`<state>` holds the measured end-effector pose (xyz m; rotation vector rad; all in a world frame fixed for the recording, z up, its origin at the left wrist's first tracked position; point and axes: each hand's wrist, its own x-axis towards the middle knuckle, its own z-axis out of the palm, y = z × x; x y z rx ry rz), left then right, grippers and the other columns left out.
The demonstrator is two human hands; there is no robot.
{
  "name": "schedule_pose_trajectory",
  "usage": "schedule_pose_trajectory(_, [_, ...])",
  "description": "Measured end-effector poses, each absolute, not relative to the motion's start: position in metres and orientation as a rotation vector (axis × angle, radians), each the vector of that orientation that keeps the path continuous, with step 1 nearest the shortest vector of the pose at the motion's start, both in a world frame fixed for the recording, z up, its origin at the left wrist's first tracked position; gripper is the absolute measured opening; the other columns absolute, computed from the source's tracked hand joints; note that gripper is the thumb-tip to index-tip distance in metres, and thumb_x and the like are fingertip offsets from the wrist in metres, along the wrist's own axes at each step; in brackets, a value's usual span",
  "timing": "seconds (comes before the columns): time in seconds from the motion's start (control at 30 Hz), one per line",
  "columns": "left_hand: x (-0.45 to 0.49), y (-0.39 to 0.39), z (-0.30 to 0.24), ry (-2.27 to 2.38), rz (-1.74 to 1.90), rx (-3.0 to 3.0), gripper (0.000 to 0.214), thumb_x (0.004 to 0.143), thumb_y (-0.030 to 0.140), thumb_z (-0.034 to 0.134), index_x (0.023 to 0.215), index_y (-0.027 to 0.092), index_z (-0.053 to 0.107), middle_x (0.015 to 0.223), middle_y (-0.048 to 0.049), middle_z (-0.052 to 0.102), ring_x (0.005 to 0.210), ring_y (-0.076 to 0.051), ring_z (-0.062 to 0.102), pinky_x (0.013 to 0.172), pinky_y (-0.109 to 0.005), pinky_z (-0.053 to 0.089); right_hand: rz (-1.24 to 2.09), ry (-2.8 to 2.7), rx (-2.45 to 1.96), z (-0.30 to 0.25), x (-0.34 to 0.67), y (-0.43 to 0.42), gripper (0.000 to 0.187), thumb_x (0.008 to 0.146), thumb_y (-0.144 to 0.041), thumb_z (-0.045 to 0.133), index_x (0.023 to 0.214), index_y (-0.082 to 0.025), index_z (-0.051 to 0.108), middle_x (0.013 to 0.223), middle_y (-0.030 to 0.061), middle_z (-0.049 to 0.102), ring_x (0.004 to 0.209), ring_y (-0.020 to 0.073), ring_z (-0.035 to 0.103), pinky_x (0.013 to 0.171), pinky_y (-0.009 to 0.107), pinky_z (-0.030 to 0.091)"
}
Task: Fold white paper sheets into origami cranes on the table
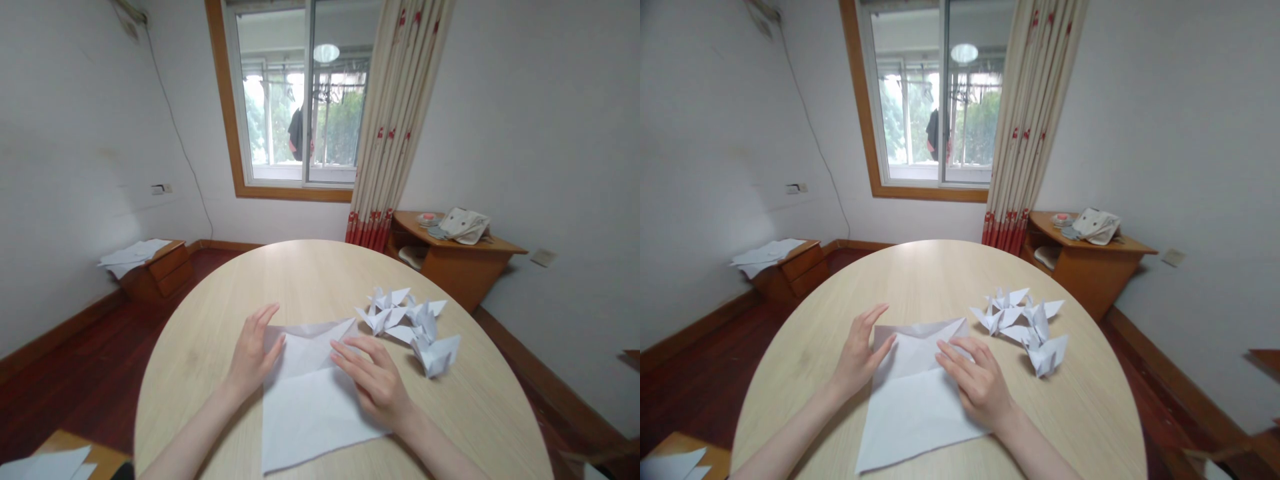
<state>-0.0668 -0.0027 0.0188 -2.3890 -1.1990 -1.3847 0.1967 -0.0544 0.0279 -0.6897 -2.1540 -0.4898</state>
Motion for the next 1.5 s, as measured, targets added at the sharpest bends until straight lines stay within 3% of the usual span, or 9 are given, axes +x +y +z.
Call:
schedule_pose_trajectory(0.17, [-0.063, -0.003, 0.015, -1.157, -1.317, -2.448, 0.05, 0.092, 0.018, 0.048, 0.139, 0.022, 0.034, 0.129, -0.0132, 0.054, 0.118, -0.028, 0.052, 0.099, -0.046, 0.044, -0.313, -2.284, -0.713, 0.018, 0.19, -0.053, 0.05, 0.082, -0.001, 0.04, 0.126, -0.017, 0.056, 0.119, 0.0089, 0.069, 0.105, 0.0254, 0.06, 0.084, 0.044, 0.05])
schedule_pose_trajectory(0.37, [-0.059, -0.003, 0.009, -1.101, -1.161, -2.812, 0.038, 0.094, 0.016, 0.041, 0.131, 0.022, 0.047, 0.123, -0.0108, 0.062, 0.115, -0.023, 0.057, 0.098, -0.041, 0.048, 0.016, -2.487, -0.827, 0.012, 0.18, -0.058, 0.043, 0.085, -0.005, 0.042, 0.124, -0.016, 0.057, 0.127, 0.0105, 0.064, 0.112, 0.025, 0.057, 0.092, 0.042, 0.052])
schedule_pose_trajectory(0.63, [-0.054, -0.005, -0.006, -1.21, -0.699, -3.108, 0.043, 0.096, 0.022, 0.045, 0.139, 0.024, 0.044, 0.147, -0.0062, 0.045, 0.136, -0.019, 0.039, 0.113, -0.043, 0.033, 0.264, -2.616, -0.892, 0.016, 0.169, -0.068, 0.034, 0.093, -0.013, 0.044, 0.123, -0.018, 0.06, 0.127, 0.0073, 0.064, 0.116, 0.0219, 0.057, 0.098, 0.037, 0.048])
schedule_pose_trajectory(0.8, [-0.054, -0.005, -0.006, -1.3, -0.545, -3.103, 0.043, 0.095, 0.026, 0.049, 0.137, 0.021, 0.047, 0.147, -0.0085, 0.043, 0.136, -0.021, 0.04, 0.112, -0.042, 0.033, 0.277, -2.629, -0.9, 0.017, 0.17, -0.065, 0.033, 0.094, -0.014, 0.044, 0.122, -0.018, 0.06, 0.125, 0.0076, 0.066, 0.116, 0.0213, 0.058, 0.097, 0.037, 0.046])
schedule_pose_trajectory(1.1, [-0.058, -0.004, 0.002, -1.356, -0.599, -2.976, 0.035, 0.092, 0.024, 0.051, 0.127, 0.023, 0.058, 0.133, -0.0069, 0.059, 0.121, -0.025, 0.055, 0.101, -0.044, 0.041, 0.251, -2.652, -0.941, 0.017, 0.177, -0.061, 0.038, 0.092, -0.01, 0.042, 0.125, -0.02, 0.059, 0.129, 0.0077, 0.063, 0.12, 0.0216, 0.057, 0.097, 0.04, 0.044])
schedule_pose_trajectory(1.37, [-0.059, -0.003, 0.01, -1.292, -0.667, -2.912, 0.023, 0.091, 0.02, 0.049, 0.102, 0.023, 0.068, 0.105, -0.0045, 0.073, 0.088, -0.023, 0.065, 0.08, -0.036, 0.048, 0.231, -2.6, -0.998, 0.015, 0.186, -0.053, 0.045, 0.085, -0.003, 0.043, 0.122, -0.022, 0.063, 0.126, 0.0063, 0.065, 0.118, 0.0225, 0.058, 0.097, 0.042, 0.046])
schedule_pose_trajectory(1.5, [-0.06, -0.002, 0.013, -1.283, -0.647, -2.88, 0.023, 0.091, 0.015, 0.046, 0.093, 0.023, 0.068, 0.091, -0.003, 0.075, 0.084, -0.023, 0.065, 0.09, -0.044, 0.044, 0.17, -2.626, -1.014, 0.012, 0.188, -0.052, 0.048, 0.082, 0.0, 0.043, 0.121, -0.019, 0.062, 0.127, 0.0076, 0.065, 0.119, 0.0253, 0.057, 0.096, 0.044, 0.047])
